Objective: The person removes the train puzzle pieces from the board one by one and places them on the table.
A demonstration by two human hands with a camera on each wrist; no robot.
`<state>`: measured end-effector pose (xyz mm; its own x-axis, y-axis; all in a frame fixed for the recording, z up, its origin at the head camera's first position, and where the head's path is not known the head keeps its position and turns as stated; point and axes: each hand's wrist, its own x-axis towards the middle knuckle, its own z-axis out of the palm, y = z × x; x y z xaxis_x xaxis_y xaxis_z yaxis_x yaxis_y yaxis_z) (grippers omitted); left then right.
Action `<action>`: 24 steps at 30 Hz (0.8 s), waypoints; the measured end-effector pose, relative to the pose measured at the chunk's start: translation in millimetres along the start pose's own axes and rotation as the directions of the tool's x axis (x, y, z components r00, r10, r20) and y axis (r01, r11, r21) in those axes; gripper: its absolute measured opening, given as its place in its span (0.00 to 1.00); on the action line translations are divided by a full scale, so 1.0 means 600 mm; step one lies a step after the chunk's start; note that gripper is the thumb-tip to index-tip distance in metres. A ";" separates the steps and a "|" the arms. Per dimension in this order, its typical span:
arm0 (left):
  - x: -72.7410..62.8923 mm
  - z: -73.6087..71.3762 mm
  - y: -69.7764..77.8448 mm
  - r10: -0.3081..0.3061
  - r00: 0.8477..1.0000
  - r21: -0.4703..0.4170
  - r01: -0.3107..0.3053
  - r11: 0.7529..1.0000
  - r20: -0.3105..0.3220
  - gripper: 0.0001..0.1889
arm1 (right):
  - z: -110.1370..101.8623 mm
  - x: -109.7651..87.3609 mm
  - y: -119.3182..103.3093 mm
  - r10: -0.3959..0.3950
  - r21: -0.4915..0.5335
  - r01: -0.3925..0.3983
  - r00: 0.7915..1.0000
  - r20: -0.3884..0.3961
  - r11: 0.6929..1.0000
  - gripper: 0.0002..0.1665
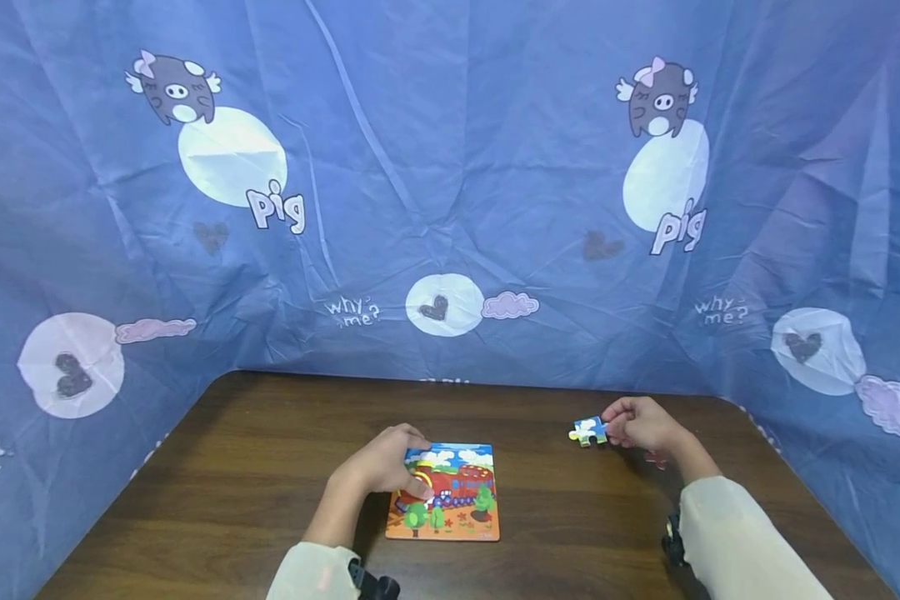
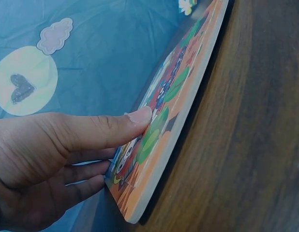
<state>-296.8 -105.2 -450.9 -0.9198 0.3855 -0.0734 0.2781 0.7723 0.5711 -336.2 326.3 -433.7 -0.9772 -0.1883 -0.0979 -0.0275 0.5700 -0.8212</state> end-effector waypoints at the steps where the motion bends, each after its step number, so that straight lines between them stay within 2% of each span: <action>1: 0.000 0.000 0.000 -0.003 1.000 -0.002 0.003 1.000 -0.001 0.36 | -0.002 -0.002 0.002 0.012 -0.009 -0.012 1.000 -0.005 1.000 0.09; 7: -0.001 0.001 -0.001 0.006 1.000 -0.014 -0.006 1.000 0.001 0.35 | -0.019 -0.009 0.016 0.081 -0.036 -0.081 0.997 0.000 0.996 0.06; 14: 0.002 0.002 -0.006 -0.006 1.000 -0.004 0.006 1.000 -0.006 0.36 | -0.035 -0.013 0.022 0.049 -0.053 -0.046 0.997 0.052 0.998 0.06; 19: 0.004 0.001 -0.006 -0.009 1.000 0.000 0.009 1.000 -0.004 0.35 | -0.039 -0.015 0.025 0.058 -0.088 -0.053 0.997 0.057 0.995 0.05; 24: 0.004 0.003 -0.006 -0.002 1.000 -0.004 0.002 1.000 0.002 0.36 | -0.040 -0.018 0.024 0.079 -0.116 -0.074 0.996 0.032 0.990 0.06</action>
<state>-299.6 -106.2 -454.8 -0.9198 0.3849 -0.0761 0.2752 0.7711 0.5742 -331.3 355.5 -430.9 -0.9692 -0.1682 -0.1800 0.0211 0.6713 -0.7409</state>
